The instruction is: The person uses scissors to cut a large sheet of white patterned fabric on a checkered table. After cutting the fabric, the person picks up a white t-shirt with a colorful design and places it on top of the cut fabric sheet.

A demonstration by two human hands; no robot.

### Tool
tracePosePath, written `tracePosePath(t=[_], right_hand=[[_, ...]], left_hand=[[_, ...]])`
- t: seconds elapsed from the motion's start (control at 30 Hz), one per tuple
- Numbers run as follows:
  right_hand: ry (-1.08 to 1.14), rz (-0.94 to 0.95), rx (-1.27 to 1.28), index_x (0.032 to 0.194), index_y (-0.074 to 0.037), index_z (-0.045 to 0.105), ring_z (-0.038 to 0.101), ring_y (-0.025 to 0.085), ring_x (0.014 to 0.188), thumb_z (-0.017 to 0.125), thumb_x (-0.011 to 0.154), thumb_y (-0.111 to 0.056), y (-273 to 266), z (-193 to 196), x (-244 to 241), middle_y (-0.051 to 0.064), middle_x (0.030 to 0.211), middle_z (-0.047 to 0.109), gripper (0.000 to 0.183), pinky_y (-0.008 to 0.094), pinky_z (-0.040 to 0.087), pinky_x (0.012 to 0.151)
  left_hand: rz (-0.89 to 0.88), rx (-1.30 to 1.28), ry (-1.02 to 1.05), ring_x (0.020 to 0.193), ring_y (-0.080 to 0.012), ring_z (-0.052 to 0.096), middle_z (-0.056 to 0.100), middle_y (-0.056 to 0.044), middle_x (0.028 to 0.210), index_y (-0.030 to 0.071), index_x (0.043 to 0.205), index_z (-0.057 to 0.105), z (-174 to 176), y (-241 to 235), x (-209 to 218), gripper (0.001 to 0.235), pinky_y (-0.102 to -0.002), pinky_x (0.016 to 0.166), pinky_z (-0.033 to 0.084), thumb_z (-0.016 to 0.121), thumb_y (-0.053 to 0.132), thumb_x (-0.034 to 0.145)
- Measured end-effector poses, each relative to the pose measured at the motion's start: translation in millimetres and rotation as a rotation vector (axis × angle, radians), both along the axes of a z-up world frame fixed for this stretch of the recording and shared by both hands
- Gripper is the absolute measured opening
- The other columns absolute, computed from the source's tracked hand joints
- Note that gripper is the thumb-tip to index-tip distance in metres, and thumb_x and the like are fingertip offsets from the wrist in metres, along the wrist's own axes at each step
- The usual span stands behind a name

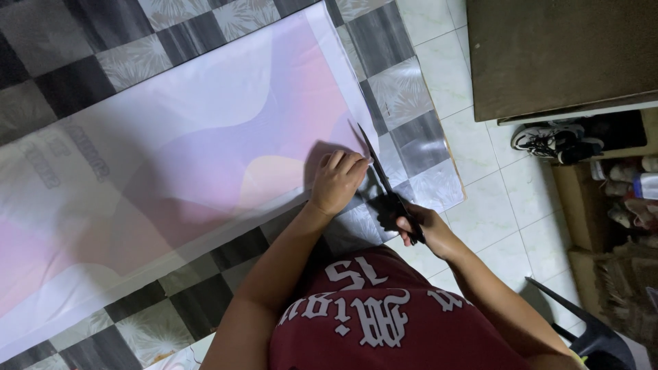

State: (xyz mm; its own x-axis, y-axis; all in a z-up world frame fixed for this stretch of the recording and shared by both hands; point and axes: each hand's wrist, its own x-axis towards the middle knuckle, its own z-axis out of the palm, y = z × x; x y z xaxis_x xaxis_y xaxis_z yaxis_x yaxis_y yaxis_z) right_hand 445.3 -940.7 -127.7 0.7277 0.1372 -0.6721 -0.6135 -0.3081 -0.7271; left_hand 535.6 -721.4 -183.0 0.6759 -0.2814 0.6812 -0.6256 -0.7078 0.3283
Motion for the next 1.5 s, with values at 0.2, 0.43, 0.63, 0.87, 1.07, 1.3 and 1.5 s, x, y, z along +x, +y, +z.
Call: tracePosePath(t=[0.2, 0.43, 0.63, 0.87, 1.07, 1.3, 1.5], right_hand=[[-0.031, 0.025, -0.012, 0.083, 0.001, 0.062, 0.063, 0.022, 0.05, 0.067, 0.083, -0.037, 17, 11, 17, 0.013, 0.057, 0.059, 0.038, 0.026, 0.044, 0.044], [-0.016, -0.022, -0.01, 0.091, 0.003, 0.064, 0.063, 0.023, 0.047, 0.071, 0.082, -0.036, 7, -10, 11, 0.013, 0.054, 0.057, 0.041, 0.028, 0.047, 0.045], [-0.032, -0.032, -0.015, 0.091, 0.003, 0.065, 0.062, 0.022, 0.044, 0.072, 0.081, -0.033, 12, -18, 7, 0.013, 0.052, 0.057, 0.038, 0.028, 0.048, 0.043], [-0.049, -0.016, -0.037, 0.082, 0.002, 0.063, 0.061, 0.021, 0.041, 0.075, 0.079, -0.028, 8, -20, 7, 0.013, 0.049, 0.056, 0.033, 0.026, 0.046, 0.041], [-0.037, 0.033, -0.002, 0.08, -0.002, 0.062, 0.063, 0.022, 0.045, 0.071, 0.081, -0.039, 17, -3, 32, 0.013, 0.052, 0.059, 0.038, 0.027, 0.046, 0.043], [-0.054, 0.046, -0.014, 0.085, 0.0, 0.062, 0.062, 0.022, 0.044, 0.07, 0.081, -0.036, 41, 24, 60, 0.012, 0.053, 0.058, 0.037, 0.026, 0.044, 0.043], [-0.037, 0.014, -0.056, 0.092, 0.001, 0.064, 0.062, 0.024, 0.043, 0.073, 0.08, -0.034, 25, -7, 56, 0.014, 0.053, 0.057, 0.038, 0.028, 0.045, 0.044]], left_hand=[[0.047, -0.019, -0.012, 0.073, -0.011, 0.052, 0.053, 0.001, 0.08, 0.013, 0.079, 0.059, 25, 1, 1, 0.011, -0.024, 0.061, 0.046, 0.061, 0.014, 0.09], [0.002, -0.025, 0.009, 0.074, -0.0133, 0.053, 0.052, 0.003, 0.082, 0.017, 0.084, 0.062, -1, 0, 1, 0.005, -0.025, 0.061, 0.045, 0.062, 0.019, 0.089], [0.007, -0.029, 0.005, 0.075, -0.0138, 0.053, 0.052, 0.003, 0.082, 0.018, 0.085, 0.062, -3, -1, 0, 0.004, -0.026, 0.062, 0.045, 0.061, 0.019, 0.089], [0.052, -0.051, -0.006, 0.071, -0.0116, 0.051, 0.053, 0.003, 0.078, 0.015, 0.079, 0.06, 13, 1, 1, 0.011, -0.024, 0.059, 0.044, 0.061, 0.018, 0.091], [0.013, -0.042, -0.01, 0.073, -0.0146, 0.053, 0.054, 0.002, 0.083, 0.017, 0.083, 0.06, -3, 1, 1, 0.009, -0.026, 0.059, 0.043, 0.058, 0.02, 0.091], [-0.024, -0.062, -0.013, 0.073, -0.0175, 0.052, 0.053, 0.002, 0.087, 0.016, 0.088, 0.06, -14, -1, -1, 0.009, -0.028, 0.057, 0.039, 0.052, 0.018, 0.093], [-0.036, -0.095, 0.002, 0.073, -0.0168, 0.05, 0.053, 0.001, 0.088, 0.014, 0.089, 0.059, -10, 1, 0, 0.008, -0.028, 0.058, 0.038, 0.053, 0.017, 0.092]])
